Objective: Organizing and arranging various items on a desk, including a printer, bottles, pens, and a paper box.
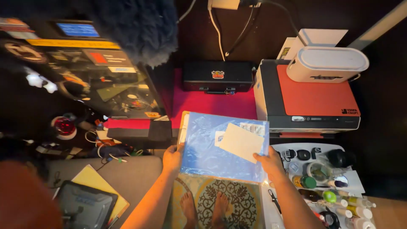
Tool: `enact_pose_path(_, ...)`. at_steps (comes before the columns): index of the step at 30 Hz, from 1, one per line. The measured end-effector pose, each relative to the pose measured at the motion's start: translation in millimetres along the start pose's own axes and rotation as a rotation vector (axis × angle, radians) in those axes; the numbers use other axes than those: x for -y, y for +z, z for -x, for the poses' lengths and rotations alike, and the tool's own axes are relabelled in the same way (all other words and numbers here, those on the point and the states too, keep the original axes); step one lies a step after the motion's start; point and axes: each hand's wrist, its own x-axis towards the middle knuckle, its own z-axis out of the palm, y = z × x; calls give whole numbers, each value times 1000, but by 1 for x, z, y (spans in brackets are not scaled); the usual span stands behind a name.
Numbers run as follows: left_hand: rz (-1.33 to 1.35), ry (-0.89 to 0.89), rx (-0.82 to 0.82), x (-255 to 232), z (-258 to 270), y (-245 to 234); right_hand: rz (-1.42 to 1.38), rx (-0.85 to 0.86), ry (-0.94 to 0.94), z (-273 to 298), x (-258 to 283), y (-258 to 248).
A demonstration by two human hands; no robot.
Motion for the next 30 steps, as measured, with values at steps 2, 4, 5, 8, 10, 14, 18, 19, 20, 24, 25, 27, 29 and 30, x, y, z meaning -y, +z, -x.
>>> enact_pose_path(2, -106, 13, -56, 5, -15, 13, 52, -36, -104, -46, -21, 7)
enact_pose_path(4, -217, 39, -109, 2, -38, 24, 91, -76, -213, -83, -20, 22)
enact_pose_path(5, -310, 38, -148, 1, -48, 30, 251, -131, -255, -94, -13, 31)
enact_pose_path(8, -423, 47, -192, 17, -90, 58, 448, -203, -328, -136, -9, 51)
enact_pose_path(10, -448, 45, -206, 33, -118, 73, 488, -205, -358, -169, -21, 65)
enact_pose_path(14, -491, 144, -259, 43, -167, 97, 569, -207, -441, -223, -24, 83)
enact_pose_path(18, -553, 196, -276, 56, -205, 111, 599, -195, -416, -259, -21, 94)
enact_pose_path(19, -556, 188, -276, 53, -209, 114, 603, -189, -411, -267, -24, 95)
enact_pose_path(20, -548, 203, -282, 48, -213, 117, 640, -198, -407, -275, -24, 97)
enact_pose_path(24, -520, 160, -278, 40, -223, 127, 684, -206, -388, -300, -28, 99)
enact_pose_path(25, -519, 161, -279, 41, -225, 130, 684, -206, -390, -300, -23, 100)
enact_pose_path(27, -531, 132, -292, 43, -227, 134, 725, -174, -287, -300, -14, 99)
enact_pose_path(29, -520, 124, -300, 42, -225, 139, 720, -180, -315, -304, -13, 97)
enact_pose_path(30, -512, 120, -311, 41, -224, 139, 710, -185, -344, -306, -13, 98)
